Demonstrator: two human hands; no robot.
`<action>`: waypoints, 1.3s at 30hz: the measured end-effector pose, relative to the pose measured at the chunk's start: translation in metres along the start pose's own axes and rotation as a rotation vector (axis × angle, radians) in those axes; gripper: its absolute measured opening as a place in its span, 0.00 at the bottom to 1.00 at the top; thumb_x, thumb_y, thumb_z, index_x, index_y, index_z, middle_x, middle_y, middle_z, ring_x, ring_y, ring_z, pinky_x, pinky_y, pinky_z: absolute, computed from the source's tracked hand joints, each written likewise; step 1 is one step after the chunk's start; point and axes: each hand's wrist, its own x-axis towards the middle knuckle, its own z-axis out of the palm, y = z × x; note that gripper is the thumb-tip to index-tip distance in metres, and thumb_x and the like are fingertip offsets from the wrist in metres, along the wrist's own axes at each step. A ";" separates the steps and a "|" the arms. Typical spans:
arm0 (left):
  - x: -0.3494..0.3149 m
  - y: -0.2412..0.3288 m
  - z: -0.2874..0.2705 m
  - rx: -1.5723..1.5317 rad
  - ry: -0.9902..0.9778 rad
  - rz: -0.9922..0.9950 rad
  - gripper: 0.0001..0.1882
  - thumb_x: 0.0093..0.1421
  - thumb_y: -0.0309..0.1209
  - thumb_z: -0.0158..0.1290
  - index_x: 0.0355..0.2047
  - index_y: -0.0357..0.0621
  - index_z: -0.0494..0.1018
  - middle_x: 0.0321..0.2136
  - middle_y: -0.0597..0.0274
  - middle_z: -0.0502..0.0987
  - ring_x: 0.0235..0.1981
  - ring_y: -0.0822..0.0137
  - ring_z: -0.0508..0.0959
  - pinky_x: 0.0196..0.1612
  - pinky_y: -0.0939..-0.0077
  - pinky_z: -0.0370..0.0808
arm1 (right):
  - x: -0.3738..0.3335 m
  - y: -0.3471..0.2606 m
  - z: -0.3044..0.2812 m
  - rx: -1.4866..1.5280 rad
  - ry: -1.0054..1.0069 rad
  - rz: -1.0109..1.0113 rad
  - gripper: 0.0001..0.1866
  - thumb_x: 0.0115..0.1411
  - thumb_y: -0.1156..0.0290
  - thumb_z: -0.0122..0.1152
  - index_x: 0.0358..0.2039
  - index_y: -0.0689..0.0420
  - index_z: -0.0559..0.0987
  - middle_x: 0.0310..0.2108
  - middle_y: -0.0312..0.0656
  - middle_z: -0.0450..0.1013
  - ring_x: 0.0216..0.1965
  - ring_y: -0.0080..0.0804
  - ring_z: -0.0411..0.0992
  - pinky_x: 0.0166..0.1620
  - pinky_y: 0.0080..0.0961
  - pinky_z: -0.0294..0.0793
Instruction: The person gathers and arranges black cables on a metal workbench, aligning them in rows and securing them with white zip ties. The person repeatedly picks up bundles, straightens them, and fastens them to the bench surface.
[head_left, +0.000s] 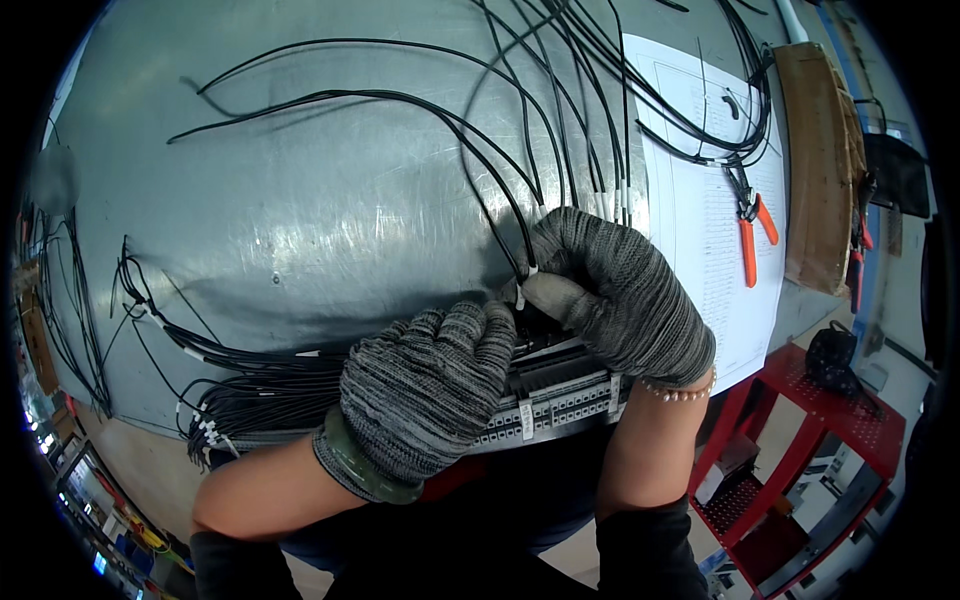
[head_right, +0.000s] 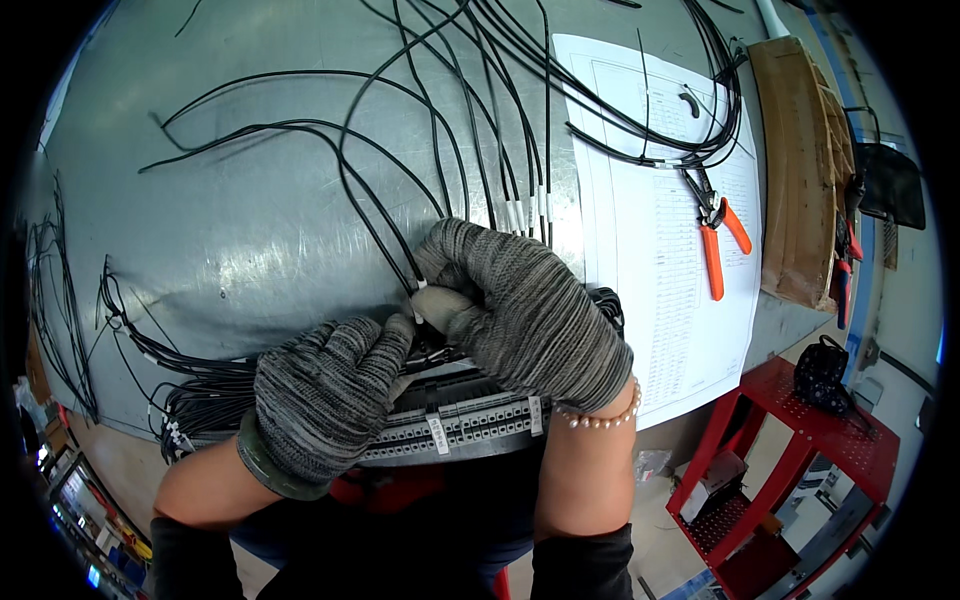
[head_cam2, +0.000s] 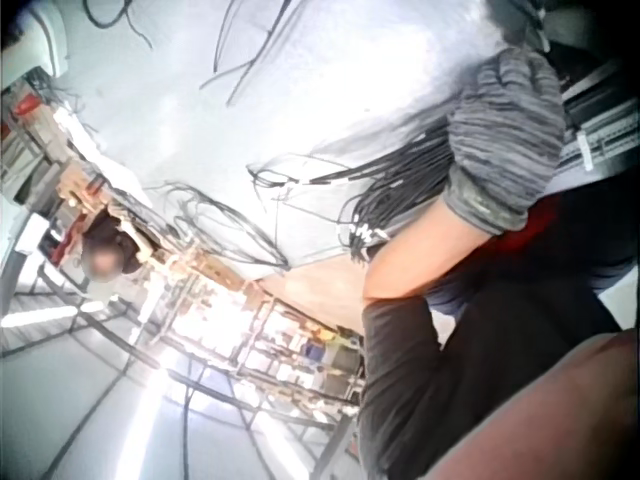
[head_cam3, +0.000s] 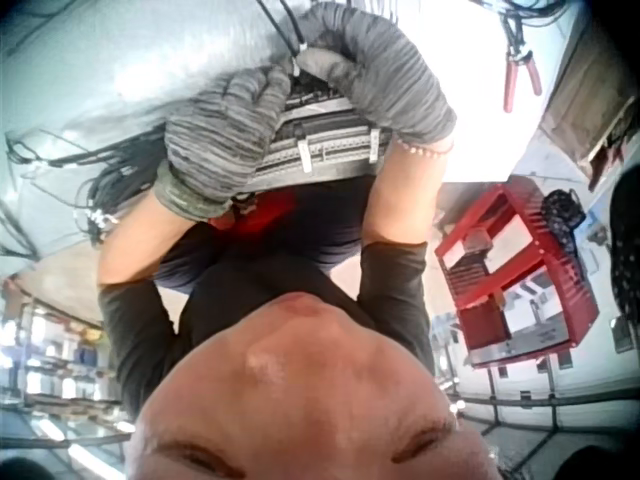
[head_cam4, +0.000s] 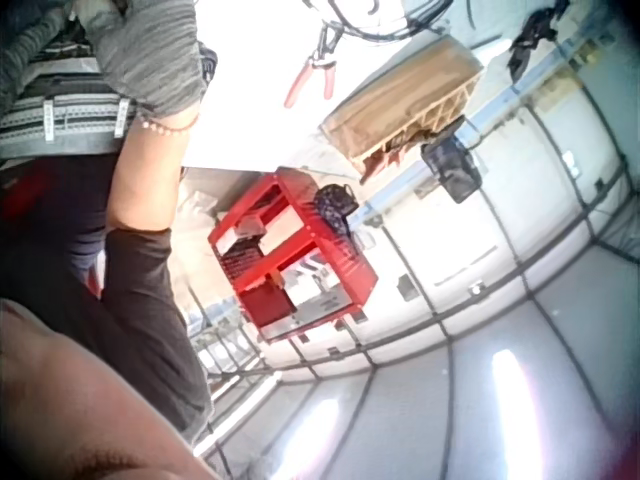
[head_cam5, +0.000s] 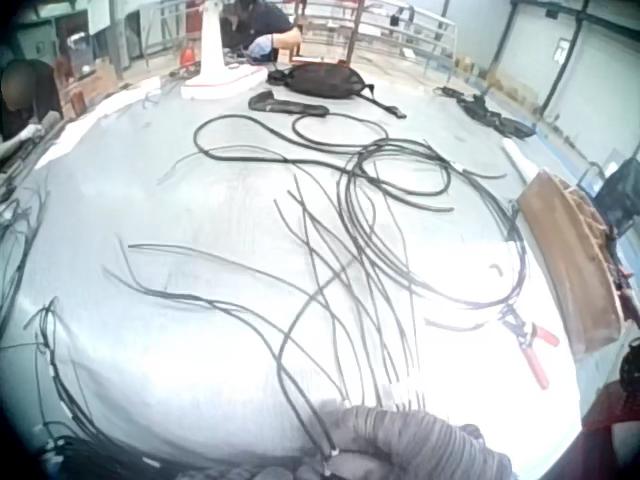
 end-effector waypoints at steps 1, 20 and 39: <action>0.000 0.000 0.000 0.017 -0.004 0.004 0.21 0.57 0.36 0.49 0.47 0.33 0.72 0.42 0.47 0.76 0.42 0.57 0.79 0.40 0.67 0.79 | 0.000 -0.002 0.005 -0.033 0.045 0.009 0.13 0.53 0.75 0.63 0.40 0.62 0.76 0.29 0.47 0.76 0.32 0.35 0.76 0.37 0.27 0.76; 0.005 -0.002 0.003 -0.004 0.024 -0.062 0.22 0.53 0.39 0.55 0.45 0.39 0.74 0.36 0.56 0.77 0.34 0.60 0.79 0.35 0.69 0.77 | 0.001 0.002 0.026 -0.184 0.332 -0.023 0.10 0.59 0.69 0.56 0.27 0.63 0.77 0.20 0.46 0.73 0.22 0.37 0.73 0.31 0.31 0.74; 0.038 -0.006 -0.013 -0.574 -0.275 -0.284 0.20 0.57 0.37 0.55 0.43 0.33 0.74 0.35 0.46 0.79 0.37 0.58 0.80 0.44 0.68 0.75 | 0.001 -0.002 0.018 -0.065 0.224 0.124 0.12 0.61 0.64 0.54 0.32 0.60 0.79 0.24 0.48 0.74 0.29 0.38 0.75 0.40 0.33 0.75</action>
